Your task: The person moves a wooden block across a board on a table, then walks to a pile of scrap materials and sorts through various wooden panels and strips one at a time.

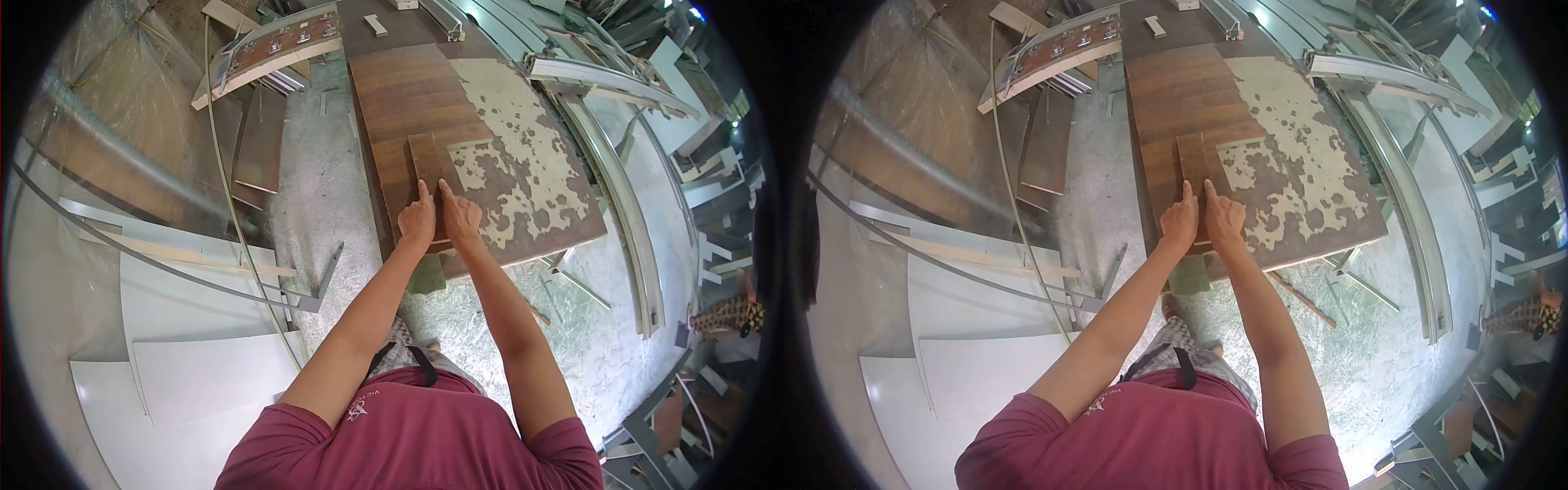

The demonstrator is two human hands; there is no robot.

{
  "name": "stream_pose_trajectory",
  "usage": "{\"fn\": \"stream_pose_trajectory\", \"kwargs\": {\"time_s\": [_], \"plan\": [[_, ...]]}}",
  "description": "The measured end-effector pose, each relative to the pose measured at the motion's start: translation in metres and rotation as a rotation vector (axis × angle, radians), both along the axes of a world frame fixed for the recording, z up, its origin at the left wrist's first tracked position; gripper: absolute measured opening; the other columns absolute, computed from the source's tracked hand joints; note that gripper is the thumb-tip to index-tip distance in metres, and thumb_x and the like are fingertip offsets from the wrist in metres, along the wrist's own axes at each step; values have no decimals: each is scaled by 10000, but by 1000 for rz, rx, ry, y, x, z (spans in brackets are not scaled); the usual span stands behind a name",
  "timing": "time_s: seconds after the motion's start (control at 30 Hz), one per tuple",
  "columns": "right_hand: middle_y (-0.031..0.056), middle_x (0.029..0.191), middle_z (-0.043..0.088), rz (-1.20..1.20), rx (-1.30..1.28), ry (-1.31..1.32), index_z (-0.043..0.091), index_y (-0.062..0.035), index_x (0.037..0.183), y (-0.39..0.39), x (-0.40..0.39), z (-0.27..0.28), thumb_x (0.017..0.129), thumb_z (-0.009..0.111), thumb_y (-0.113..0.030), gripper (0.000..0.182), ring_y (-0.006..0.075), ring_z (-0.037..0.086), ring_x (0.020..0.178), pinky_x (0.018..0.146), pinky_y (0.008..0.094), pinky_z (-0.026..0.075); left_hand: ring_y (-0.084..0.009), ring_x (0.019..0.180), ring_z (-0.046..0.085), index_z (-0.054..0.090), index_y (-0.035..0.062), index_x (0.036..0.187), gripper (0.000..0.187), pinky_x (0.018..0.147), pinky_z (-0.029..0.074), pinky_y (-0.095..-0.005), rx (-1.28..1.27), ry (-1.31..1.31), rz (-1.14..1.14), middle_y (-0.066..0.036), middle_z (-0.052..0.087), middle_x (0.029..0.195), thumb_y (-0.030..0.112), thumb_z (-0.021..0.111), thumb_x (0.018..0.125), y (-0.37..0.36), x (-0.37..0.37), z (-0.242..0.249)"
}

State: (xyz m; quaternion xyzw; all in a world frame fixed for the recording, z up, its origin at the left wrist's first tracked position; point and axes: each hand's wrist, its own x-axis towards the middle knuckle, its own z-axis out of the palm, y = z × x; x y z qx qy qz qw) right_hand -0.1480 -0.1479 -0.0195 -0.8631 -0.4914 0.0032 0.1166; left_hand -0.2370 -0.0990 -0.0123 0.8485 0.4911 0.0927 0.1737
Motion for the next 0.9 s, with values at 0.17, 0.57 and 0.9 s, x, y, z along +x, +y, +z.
{"fn": "stream_pose_trajectory", "kwargs": {"time_s": [0.17, 0.57, 0.9], "plan": [[111, 772, 645, 10, 1, 26, 429, -193, 1274, -50, -19, 10, 839, 456, -125, 441, 274, 643, 686, 558, 367, 494, -309, 607, 632, 326, 68, 1320, 477, 537, 510, -415, 78, -23, -22, -164, 634, 671, 292, 403, 906, -48, -20, 0], [124, 761, 640, 92, 62, 121, 400, -163, 1286, -105, -66, 5, 838, 451, -132, 452, 270, 640, 690, 564, 363, 486, -308, 534, 614, 309, 68, 1332, 489, 474, 496, -412, 20, -16, -35, -158, 614, 605, 289, 407, 907, -100, -79, 3], [112, 785, 645, 85, 45, 102, 395, -178, 1285, -40, -53, 10, 840, 452, -134, 451, 260, 642, 716, 583, 354, 491, -309, 546, 619, 297, 55, 1334, 497, 501, 502, -419, 38, -14, -36, -155, 619, 612, 293, 396, 908, -33, -63, -2]]}}
